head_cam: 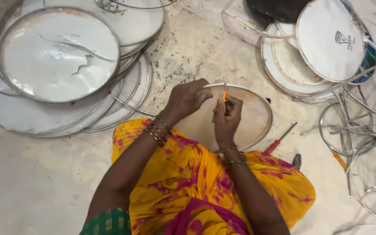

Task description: The person sits on the floor and uses pliers and a utility knife to repair or assemble tambourine heads, trimming excess material and fitting metal rings.

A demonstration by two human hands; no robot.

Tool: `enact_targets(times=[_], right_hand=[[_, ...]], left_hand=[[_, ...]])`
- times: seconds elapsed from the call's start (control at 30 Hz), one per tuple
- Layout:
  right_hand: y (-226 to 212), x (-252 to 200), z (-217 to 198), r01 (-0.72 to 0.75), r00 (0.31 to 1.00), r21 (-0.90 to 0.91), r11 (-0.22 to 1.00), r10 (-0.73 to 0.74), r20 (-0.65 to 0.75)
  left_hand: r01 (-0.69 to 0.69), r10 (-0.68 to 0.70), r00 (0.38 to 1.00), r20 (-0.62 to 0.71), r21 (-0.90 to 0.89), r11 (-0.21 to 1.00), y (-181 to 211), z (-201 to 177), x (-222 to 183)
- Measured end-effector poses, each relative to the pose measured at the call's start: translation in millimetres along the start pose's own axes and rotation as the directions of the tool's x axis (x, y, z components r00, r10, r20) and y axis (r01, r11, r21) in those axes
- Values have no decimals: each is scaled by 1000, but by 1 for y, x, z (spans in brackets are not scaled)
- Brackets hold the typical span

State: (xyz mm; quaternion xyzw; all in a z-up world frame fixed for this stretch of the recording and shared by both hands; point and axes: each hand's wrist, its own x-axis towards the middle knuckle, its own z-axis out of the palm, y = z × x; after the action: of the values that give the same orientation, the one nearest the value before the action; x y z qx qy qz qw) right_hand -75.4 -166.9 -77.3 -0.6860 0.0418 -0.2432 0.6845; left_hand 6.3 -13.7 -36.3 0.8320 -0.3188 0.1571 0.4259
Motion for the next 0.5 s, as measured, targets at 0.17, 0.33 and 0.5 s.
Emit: enact_targets(times=[0.17,0.33,0.5], right_hand=[[-74,9,-49,71,976,-404,912,20,218],[-171,23,-76,320,894,-665,674,16,447],[-224,39,-63,470,787,-714,519,120,605]], left_hand=[[61,-59,998,27,-52,997,-6,-8,-9],[113,-106,993,58,-126,986,-3,-22,-16],[123,-100,989,112,-228,966,6,-29,-25]])
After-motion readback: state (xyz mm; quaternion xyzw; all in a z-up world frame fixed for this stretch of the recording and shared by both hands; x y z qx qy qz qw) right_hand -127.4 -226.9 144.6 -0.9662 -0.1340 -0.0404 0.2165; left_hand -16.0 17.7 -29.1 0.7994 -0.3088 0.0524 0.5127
